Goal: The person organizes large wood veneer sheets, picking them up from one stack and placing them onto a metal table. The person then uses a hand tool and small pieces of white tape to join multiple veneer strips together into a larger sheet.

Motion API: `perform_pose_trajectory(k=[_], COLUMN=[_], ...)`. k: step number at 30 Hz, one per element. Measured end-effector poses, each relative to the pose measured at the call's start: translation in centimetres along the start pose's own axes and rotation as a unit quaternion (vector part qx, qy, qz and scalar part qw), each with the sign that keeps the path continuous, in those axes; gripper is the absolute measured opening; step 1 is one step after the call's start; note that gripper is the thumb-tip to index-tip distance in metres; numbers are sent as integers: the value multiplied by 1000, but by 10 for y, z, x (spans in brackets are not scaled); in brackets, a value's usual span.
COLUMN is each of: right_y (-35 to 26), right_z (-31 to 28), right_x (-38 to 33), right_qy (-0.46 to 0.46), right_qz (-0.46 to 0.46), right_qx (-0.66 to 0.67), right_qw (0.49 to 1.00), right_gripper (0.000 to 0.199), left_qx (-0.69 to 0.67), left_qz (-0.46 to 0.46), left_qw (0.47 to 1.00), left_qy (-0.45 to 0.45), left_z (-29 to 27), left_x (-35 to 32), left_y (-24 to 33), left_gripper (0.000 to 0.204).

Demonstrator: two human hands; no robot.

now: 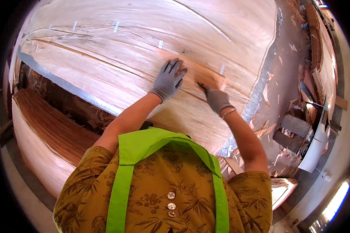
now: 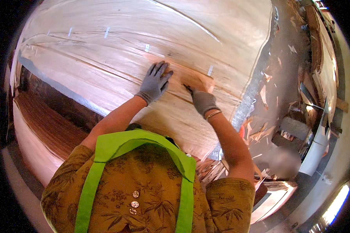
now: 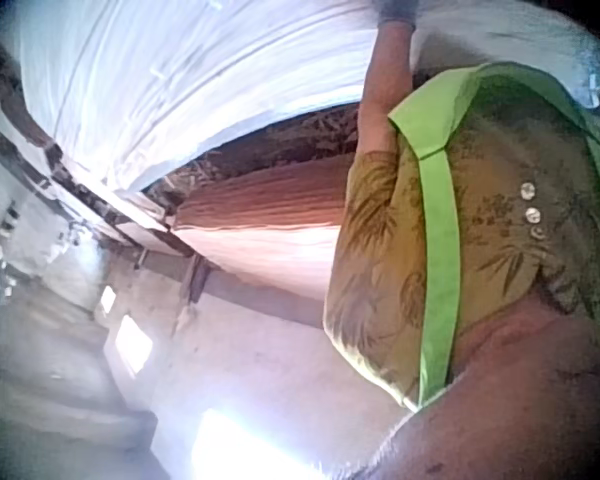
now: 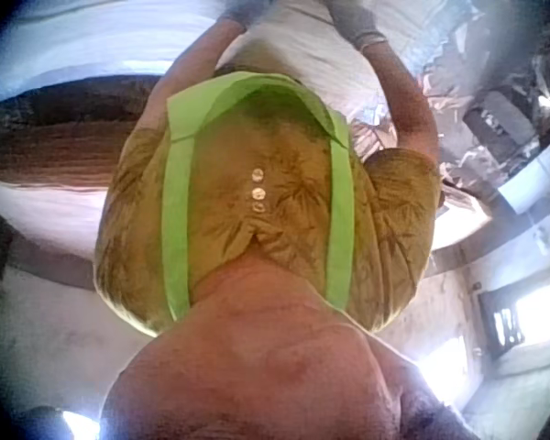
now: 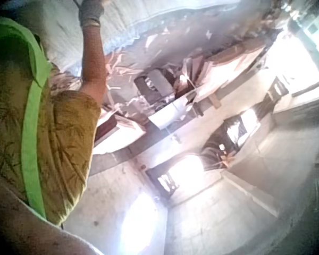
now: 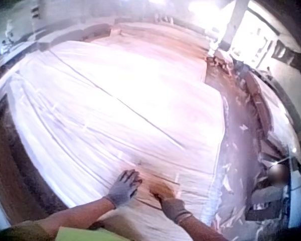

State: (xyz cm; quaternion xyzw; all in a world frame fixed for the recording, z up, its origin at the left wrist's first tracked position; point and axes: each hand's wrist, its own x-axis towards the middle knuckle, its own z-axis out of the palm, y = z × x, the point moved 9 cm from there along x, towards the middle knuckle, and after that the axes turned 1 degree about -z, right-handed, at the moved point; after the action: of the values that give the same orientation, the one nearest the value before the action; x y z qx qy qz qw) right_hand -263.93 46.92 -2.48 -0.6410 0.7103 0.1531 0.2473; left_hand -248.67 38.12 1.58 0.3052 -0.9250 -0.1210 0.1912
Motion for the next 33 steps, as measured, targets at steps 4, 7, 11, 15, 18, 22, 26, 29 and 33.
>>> perform_pose_trajectory(k=[4, 7, 11, 15, 18, 22, 26, 29, 33], right_y=[38, 55, 104, 129, 147, 128, 91, 108, 96], right_z=[0, -5, 10, 12, 27, -17, -31, -14, -38], right_x=[-8, -17, -27, -44, -60, -59, -16, -4, -40], right_qy=[-34, -23, -23, 19, 26, 288, 317, 298, 384], right_qz=[-27, -55, -23, -39, -20, 70, 89, 190, 109], right_qx=[-15, -13, -35, -51, -67, 134, 220, 288, 346], right_qw=[999, 998, 999, 998, 997, 946, 918, 890, 849], right_gripper=[24, 25, 24, 19, 18, 28, 35, 23, 23], left_qx=[-8, -7, -2, -4, -1, -4, 18, 26, 19], left_qz=[-1, -5, -4, -7, -4, -6, 6, 15, 6], left_qw=[1000, 1000, 1000, 1000, 1000, 1000, 1000, 1000, 1000], left_qy=[-12, -15, -6, -1, -4, -5, -2, -5, -4], left_z=[5, 6, 3, 1, 1, 1, 2, 1, 3], left_x=[1, 1, 3, 4, 4, 3, 3, 4, 3], left_y=[-1, -3, -1, 0, 0, 0, 0, 5, 2], left_gripper=[40, 40, 40, 38, 38, 39, 39, 39, 40])
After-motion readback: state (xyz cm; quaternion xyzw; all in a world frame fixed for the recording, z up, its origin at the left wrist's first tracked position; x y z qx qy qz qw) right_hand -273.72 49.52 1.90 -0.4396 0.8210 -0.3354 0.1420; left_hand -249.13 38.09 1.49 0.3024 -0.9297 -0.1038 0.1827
